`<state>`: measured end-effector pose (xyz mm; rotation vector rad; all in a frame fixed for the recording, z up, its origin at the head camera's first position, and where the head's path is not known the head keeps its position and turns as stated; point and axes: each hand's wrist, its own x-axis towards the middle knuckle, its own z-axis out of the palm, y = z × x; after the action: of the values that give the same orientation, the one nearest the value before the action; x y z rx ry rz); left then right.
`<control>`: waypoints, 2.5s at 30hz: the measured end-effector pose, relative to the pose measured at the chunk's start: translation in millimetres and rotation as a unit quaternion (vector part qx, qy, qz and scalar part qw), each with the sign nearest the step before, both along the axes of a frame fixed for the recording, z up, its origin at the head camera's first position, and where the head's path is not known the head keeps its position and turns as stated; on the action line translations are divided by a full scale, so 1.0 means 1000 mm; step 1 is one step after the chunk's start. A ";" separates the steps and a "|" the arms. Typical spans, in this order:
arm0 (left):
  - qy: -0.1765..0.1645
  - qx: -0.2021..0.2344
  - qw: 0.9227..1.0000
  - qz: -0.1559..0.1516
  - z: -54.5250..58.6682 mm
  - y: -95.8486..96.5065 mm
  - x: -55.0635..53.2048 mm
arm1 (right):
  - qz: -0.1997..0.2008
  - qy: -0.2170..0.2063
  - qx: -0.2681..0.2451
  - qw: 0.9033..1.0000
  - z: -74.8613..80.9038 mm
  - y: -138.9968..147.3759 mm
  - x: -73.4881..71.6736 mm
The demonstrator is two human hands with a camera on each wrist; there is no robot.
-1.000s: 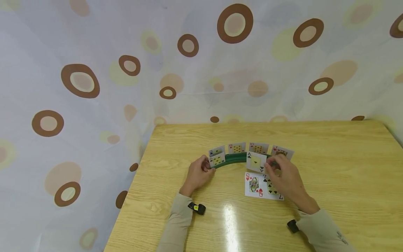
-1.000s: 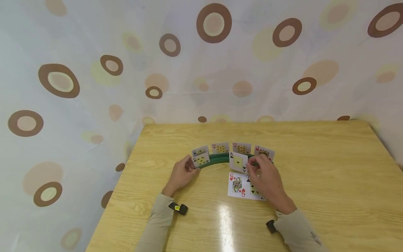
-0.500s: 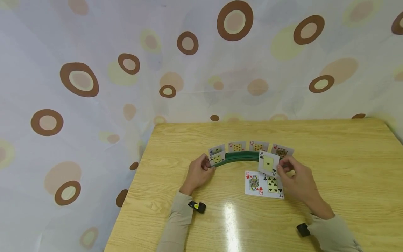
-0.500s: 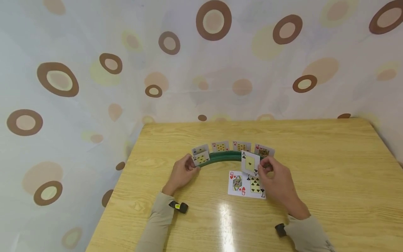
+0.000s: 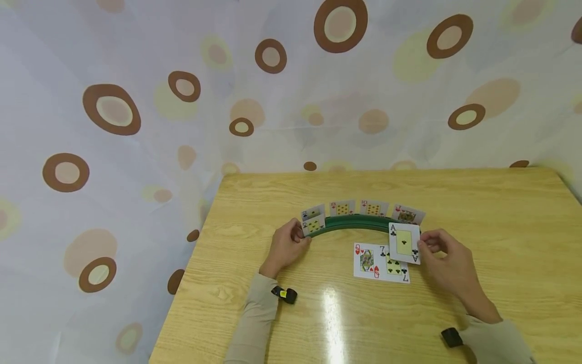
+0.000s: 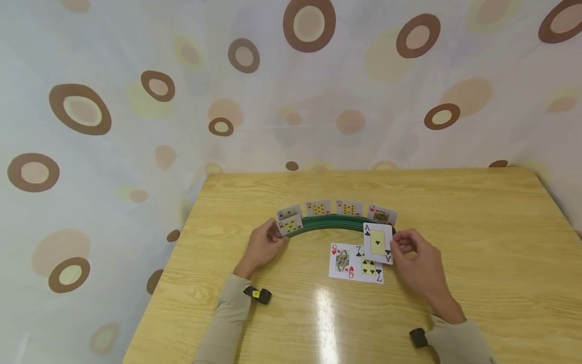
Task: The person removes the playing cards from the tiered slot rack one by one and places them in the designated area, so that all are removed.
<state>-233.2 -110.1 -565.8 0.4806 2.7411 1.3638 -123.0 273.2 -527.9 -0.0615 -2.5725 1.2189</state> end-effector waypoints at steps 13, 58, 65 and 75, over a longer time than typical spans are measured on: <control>0.000 0.002 1.000 0.002 0.001 0.002 0.001 | -0.023 -0.057 0.001 0.998 -0.007 0.015 0.008; 0.004 -0.003 1.000 0.001 0.003 0.001 0.000 | -0.047 -0.189 0.057 0.979 -0.015 0.036 0.015; 0.002 -0.003 1.000 0.000 0.003 0.001 0.001 | -0.043 -0.191 0.051 0.979 -0.015 0.036 0.016; 0.002 -0.004 1.000 0.004 0.001 0.001 0.000 | -0.046 -0.155 0.042 0.986 -0.017 0.030 0.019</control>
<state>-232.8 -109.0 -564.4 0.4735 2.7536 1.3542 -104.2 303.5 -544.4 -0.3751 -2.8459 1.1428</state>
